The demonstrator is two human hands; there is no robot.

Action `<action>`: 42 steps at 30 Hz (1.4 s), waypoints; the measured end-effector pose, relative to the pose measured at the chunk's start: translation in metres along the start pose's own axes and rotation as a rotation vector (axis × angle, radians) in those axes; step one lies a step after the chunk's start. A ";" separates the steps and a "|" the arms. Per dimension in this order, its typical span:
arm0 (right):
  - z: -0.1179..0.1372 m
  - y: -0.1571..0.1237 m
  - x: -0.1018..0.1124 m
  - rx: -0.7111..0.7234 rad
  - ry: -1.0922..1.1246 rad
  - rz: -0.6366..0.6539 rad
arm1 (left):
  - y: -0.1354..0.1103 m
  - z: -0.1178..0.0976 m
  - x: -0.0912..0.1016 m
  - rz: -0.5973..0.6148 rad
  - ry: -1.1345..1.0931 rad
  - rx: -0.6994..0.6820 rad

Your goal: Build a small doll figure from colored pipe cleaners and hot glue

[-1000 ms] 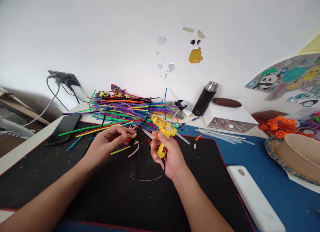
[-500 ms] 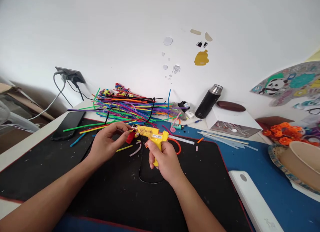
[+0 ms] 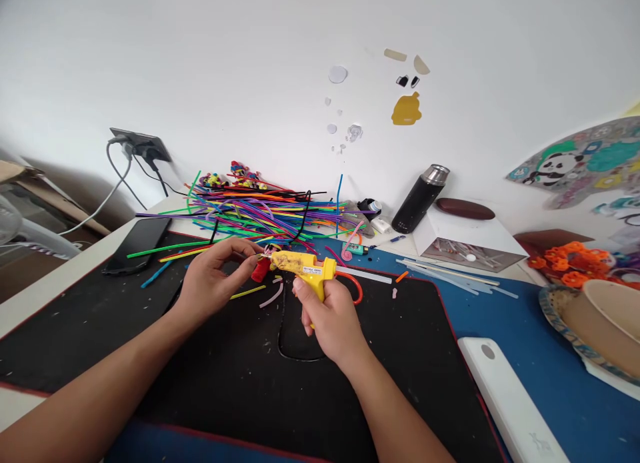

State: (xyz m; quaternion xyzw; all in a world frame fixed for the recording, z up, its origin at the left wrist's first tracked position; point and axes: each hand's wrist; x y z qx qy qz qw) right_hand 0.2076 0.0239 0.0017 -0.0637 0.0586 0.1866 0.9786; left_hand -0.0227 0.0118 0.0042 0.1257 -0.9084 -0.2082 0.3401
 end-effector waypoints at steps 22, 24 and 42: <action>-0.003 -0.002 -0.003 -0.011 -0.048 -0.044 | -0.001 -0.001 -0.001 -0.034 0.036 -0.079; -0.002 -0.003 -0.003 -0.025 -0.040 -0.051 | -0.001 -0.001 -0.001 -0.034 0.043 -0.085; 0.003 -0.006 -0.006 -0.030 -0.051 -0.075 | -0.001 -0.002 -0.001 -0.038 0.085 -0.092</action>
Point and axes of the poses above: each hand's wrist, its own y-axis towards the middle knuckle, its own x-axis out of the back of the hand, z = x × y, and after that the axes turned 9 degrees about y, right-handed
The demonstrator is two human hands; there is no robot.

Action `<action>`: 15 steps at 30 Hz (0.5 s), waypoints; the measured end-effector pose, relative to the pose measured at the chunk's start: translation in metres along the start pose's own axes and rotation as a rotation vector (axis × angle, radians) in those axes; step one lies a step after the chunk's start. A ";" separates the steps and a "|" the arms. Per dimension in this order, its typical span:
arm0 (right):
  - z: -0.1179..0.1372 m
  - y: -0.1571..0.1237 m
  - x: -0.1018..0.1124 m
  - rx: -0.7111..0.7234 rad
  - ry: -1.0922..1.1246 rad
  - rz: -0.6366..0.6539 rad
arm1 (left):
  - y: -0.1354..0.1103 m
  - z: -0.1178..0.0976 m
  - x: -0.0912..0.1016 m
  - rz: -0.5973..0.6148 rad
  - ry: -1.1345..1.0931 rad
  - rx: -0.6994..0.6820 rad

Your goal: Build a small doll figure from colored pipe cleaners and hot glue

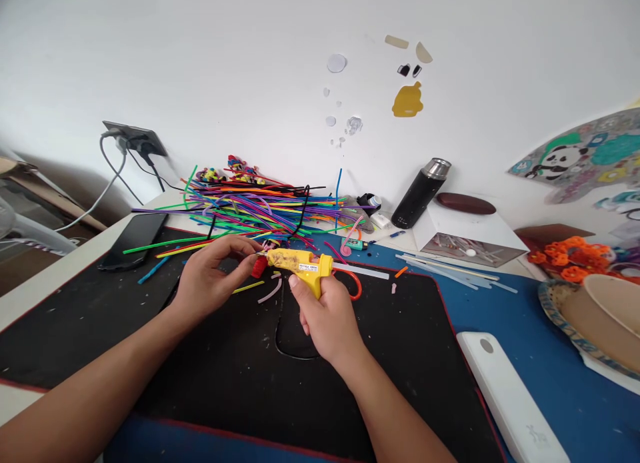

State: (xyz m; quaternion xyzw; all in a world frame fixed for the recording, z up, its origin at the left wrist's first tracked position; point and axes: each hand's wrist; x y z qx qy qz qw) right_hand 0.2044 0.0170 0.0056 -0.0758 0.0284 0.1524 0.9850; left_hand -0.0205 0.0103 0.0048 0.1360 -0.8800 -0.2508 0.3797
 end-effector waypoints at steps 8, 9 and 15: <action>0.000 0.000 -0.001 -0.004 -0.003 -0.005 | 0.000 -0.002 0.001 0.002 0.000 0.017; 0.000 -0.001 -0.001 -0.004 0.001 -0.005 | 0.001 -0.003 0.002 0.003 -0.002 0.020; 0.000 -0.001 -0.001 -0.006 0.015 -0.011 | 0.001 -0.004 0.002 0.011 -0.007 0.030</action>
Point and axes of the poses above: each hand's wrist, its own y-axis towards the middle knuckle, its own x-axis out of the back of the hand, z = x × y, and after that the axes turned 9 degrees about y, right-handed
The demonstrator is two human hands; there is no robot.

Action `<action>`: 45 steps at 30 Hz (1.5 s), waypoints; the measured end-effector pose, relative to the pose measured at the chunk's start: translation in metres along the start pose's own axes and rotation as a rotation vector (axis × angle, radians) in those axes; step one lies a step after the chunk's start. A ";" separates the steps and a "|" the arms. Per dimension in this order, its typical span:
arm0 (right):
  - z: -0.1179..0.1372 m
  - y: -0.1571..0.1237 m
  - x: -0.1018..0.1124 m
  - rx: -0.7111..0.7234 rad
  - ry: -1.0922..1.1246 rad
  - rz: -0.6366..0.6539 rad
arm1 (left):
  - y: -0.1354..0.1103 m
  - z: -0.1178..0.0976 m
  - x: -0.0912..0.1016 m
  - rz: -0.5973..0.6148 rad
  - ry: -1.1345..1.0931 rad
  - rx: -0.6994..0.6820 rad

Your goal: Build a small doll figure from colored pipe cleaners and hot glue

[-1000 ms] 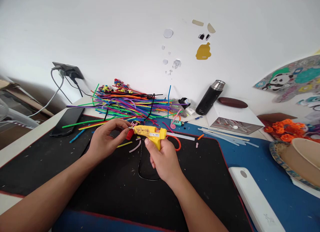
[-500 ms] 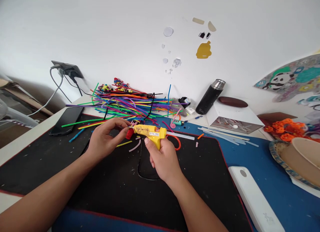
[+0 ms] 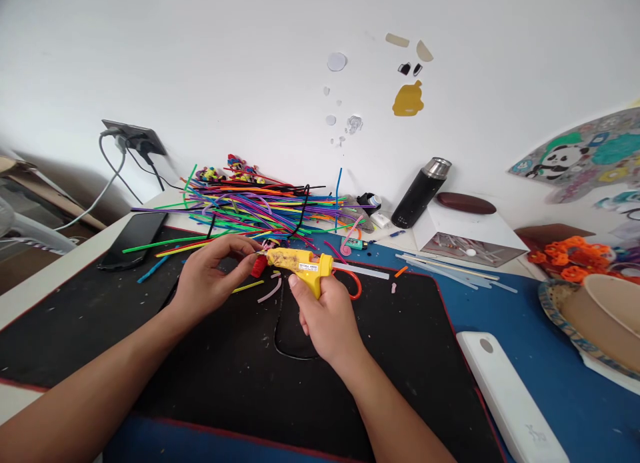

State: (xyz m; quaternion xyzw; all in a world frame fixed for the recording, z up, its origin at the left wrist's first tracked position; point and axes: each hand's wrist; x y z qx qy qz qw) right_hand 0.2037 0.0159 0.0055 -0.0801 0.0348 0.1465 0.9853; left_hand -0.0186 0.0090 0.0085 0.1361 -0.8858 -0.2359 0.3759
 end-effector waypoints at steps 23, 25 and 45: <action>0.001 0.001 0.000 0.009 0.000 -0.012 | -0.001 0.001 -0.001 -0.006 -0.003 -0.002; 0.000 0.001 0.000 0.010 0.002 -0.015 | -0.001 0.002 -0.001 -0.006 0.000 -0.001; 0.002 0.000 0.000 -0.005 -0.015 -0.026 | -0.001 0.002 -0.001 -0.017 -0.018 -0.012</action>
Point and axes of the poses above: each hand's wrist, its own y-axis towards the middle knuckle, its own x-axis out of the back of the hand, z = x × y, and after that the axes turned 9 degrees about y, right-handed
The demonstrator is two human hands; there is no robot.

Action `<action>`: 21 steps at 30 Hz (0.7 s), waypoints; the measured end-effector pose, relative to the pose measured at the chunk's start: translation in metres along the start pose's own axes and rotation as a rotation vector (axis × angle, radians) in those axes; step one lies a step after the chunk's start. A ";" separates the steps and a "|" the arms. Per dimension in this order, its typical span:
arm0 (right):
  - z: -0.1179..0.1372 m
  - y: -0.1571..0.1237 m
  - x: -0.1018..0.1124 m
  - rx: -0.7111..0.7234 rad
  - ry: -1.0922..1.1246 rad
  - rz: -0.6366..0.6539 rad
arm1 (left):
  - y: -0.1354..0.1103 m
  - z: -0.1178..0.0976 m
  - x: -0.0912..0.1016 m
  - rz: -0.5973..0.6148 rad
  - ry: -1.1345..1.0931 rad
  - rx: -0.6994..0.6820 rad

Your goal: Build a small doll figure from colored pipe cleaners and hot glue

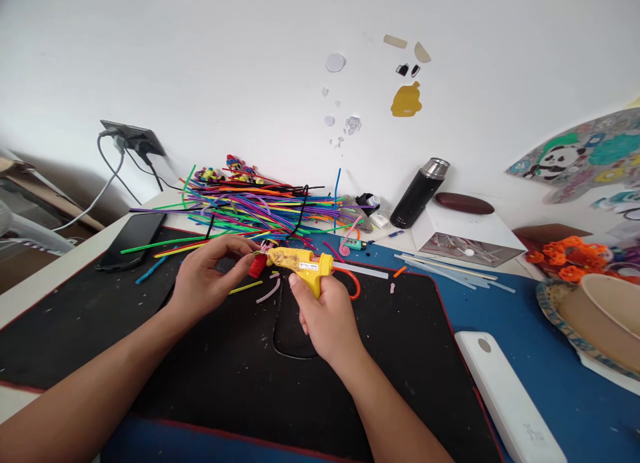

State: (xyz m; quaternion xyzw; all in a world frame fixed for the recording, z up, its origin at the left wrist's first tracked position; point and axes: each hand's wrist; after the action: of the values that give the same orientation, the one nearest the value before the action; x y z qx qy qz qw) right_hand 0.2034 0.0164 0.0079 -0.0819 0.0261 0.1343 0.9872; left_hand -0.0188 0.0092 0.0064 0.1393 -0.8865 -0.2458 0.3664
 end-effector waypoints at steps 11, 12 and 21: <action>0.000 -0.001 0.001 -0.003 -0.016 -0.003 | 0.000 -0.001 0.001 0.001 0.000 0.004; 0.000 0.000 0.001 -0.003 -0.017 -0.003 | 0.000 -0.001 0.001 0.002 -0.001 0.005; 0.001 0.000 0.000 -0.021 -0.032 -0.017 | 0.001 0.001 0.002 -0.001 -0.023 0.024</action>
State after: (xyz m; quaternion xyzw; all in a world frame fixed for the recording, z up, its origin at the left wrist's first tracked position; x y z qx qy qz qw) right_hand 0.2032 0.0163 0.0089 -0.0902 0.0082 0.1276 0.9877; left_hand -0.0209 0.0098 0.0075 0.1414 -0.8936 -0.2367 0.3542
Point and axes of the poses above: each hand's wrist, its own y-axis towards the middle knuckle, its own x-axis out of the back of the hand, z = x × y, and after that the axes turned 9 degrees about y, right-handed
